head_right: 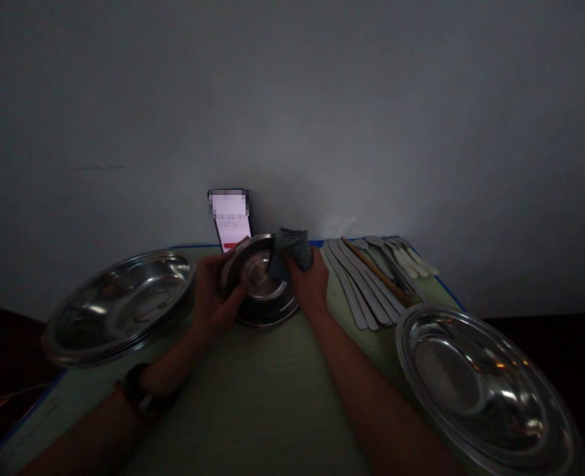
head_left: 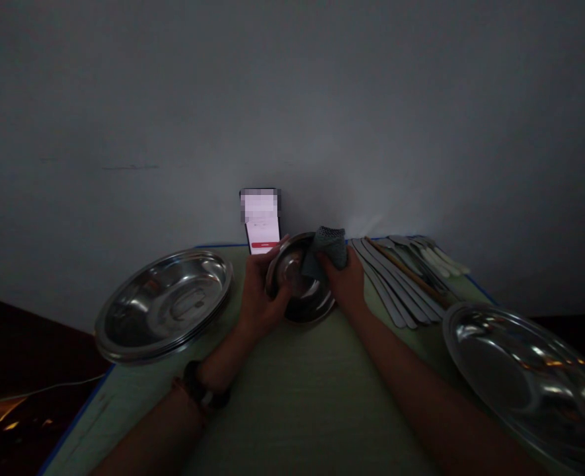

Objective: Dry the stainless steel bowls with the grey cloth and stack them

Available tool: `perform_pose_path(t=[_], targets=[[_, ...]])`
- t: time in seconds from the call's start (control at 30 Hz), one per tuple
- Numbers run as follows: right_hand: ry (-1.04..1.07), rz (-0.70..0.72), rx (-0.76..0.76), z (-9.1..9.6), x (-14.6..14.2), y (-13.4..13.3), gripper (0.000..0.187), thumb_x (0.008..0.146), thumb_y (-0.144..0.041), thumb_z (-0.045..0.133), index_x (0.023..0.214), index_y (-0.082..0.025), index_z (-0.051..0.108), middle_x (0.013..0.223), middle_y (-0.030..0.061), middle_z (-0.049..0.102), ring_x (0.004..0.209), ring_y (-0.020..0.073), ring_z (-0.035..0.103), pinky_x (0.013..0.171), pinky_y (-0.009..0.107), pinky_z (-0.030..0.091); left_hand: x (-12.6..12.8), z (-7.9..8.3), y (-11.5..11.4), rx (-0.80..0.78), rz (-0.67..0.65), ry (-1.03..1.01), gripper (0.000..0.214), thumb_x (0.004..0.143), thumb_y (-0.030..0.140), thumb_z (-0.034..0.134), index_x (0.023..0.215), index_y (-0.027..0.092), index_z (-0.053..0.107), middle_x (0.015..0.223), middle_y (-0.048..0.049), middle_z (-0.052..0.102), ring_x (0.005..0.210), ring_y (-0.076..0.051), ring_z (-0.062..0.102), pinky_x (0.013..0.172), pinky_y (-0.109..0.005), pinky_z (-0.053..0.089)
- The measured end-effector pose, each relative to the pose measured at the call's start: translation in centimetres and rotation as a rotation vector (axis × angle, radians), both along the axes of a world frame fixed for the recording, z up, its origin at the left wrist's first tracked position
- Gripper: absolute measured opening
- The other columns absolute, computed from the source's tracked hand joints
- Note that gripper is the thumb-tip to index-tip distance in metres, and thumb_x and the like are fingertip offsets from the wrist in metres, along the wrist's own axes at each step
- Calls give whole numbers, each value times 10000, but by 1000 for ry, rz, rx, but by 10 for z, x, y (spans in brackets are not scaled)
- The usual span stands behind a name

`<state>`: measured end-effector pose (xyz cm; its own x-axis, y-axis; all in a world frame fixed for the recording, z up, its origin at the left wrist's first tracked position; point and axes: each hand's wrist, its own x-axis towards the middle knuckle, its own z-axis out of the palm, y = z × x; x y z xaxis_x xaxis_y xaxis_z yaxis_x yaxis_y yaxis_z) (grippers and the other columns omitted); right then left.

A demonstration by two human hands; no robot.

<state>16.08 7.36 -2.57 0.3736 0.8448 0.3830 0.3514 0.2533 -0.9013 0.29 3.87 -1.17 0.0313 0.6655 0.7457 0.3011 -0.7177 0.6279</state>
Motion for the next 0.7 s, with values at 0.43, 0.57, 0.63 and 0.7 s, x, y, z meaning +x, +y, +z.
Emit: perform_pose_path(t=[0.43, 0.57, 0.63, 0.7], targets=[[2, 1, -16, 1, 0, -1, 303, 700, -470, 632, 790, -193, 547, 707, 5, 594, 661, 178, 512, 598, 283, 361, -2, 7, -3, 69, 134, 233, 600, 780, 203, 582, 1335, 220, 355, 1258, -120, 486, 1183, -276, 482, 983, -487, 412], [8, 5, -5, 0, 1, 0, 306, 699, -479, 622, 784, -198, 538, 720, 7, 585, 679, 182, 516, 611, 291, 384, -3, 5, -2, 72, 147, 221, 565, 781, 195, 573, 1315, 244, 393, 1230, -97, 507, 1150, -262, 500, 963, -478, 426], [14, 5, -1, -2, 1, 1, 329, 698, -493, 624, 811, -196, 538, 752, 16, 588, 709, 190, 528, 635, 306, 405, -3, 4, -1, 66, 155, 203, 559, 775, 198, 577, 1304, 243, 406, 1222, -94, 515, 1141, -259, 505, 959, -475, 431], [39, 15, 20, -4, 0, 2, 394, 699, -482, 636, 938, -188, 527, 856, 45, 599, 778, 202, 552, 692, 332, 434, -4, 3, -1, 54, 142, 174, 566, 763, 200, 591, 1299, 239, 414, 1231, -97, 516, 1152, -260, 502, 973, -477, 423]])
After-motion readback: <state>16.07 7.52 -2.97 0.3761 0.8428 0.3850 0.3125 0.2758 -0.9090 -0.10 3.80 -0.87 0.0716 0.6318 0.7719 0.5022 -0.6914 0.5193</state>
